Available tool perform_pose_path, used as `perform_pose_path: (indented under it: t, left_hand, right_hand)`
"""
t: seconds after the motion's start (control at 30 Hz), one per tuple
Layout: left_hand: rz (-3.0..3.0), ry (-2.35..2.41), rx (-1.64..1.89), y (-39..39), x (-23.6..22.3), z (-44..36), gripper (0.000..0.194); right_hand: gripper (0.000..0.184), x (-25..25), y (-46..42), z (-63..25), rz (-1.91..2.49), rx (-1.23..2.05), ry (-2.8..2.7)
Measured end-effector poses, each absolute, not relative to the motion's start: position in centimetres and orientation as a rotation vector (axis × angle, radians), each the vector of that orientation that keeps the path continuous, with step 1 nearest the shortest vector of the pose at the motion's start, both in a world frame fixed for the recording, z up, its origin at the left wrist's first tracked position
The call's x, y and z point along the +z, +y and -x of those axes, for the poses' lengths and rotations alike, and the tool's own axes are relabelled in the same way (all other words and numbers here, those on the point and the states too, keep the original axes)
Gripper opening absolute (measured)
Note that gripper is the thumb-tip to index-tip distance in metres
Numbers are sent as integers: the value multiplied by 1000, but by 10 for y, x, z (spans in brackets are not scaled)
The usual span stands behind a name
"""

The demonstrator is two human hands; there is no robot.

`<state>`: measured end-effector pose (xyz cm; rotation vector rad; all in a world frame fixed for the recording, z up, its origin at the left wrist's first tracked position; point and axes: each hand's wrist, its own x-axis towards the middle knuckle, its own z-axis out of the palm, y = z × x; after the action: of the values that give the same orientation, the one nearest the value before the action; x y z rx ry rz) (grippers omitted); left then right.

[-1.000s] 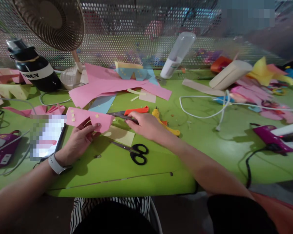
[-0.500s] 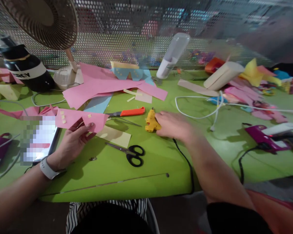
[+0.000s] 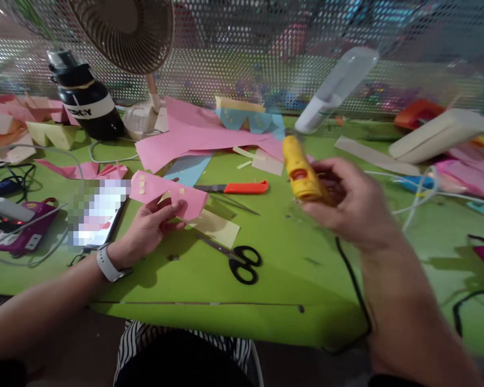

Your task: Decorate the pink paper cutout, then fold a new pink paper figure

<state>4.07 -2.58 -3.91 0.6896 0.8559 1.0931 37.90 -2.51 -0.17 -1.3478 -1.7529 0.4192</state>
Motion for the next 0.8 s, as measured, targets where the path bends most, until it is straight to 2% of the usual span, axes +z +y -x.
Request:
perform_pose_path:
  t: [0.07,0.13,0.37,0.8]
  left_hand:
    - [-694,843,1104,-26,-41,-41,30]
    - [-707,835,1123,-26,-41,-41,29]
    - [-759,847,1114,-29,-41,-43,28]
    - [-843,843,1092,-30,-43,-45,28]
  right_hand:
    - [31,0,-36,-349,1183,627,-1615]
    - [25,-2,-45,-323,1132,670,-1603]
    - [21,-14,-65,-279,1085,772,-1920]
    - [23,-17,-68,-266,989,657,-2053]
